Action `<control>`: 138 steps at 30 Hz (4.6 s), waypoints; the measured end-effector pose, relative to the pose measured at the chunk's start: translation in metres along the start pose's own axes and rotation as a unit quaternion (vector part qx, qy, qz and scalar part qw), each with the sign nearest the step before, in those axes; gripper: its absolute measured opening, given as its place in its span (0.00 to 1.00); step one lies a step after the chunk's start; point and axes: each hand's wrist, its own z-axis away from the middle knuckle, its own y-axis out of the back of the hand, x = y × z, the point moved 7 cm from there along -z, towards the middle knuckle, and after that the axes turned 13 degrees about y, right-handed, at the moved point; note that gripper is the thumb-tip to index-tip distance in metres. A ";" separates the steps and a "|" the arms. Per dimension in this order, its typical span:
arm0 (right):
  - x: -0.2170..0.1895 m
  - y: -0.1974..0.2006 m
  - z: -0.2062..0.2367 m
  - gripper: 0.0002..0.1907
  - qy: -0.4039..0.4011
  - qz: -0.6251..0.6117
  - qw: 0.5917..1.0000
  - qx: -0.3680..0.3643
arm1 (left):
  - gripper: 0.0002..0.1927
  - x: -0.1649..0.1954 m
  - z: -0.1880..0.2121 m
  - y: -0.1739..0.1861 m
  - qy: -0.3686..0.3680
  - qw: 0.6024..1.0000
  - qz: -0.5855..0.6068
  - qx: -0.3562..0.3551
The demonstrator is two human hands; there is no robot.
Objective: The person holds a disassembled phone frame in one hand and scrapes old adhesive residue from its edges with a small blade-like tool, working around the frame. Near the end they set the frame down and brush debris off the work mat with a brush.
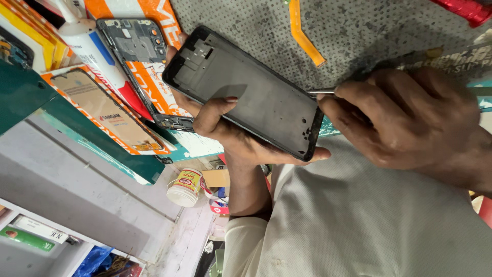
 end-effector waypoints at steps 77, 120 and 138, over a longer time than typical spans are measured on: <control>0.008 0.009 -0.029 0.14 -0.028 -0.083 0.996 -0.034 | 0.62 -0.003 0.004 0.010 0.030 0.993 0.108 -0.023; 0.012 0.011 -0.041 0.15 0.001 -0.033 0.998 -0.051 | 0.62 -0.003 0.003 0.009 0.030 0.993 0.110 -0.020; 0.007 0.003 0.005 0.13 -0.019 -0.043 0.999 0.002 | 0.60 0.011 -0.009 -0.001 0.038 0.999 0.018 0.005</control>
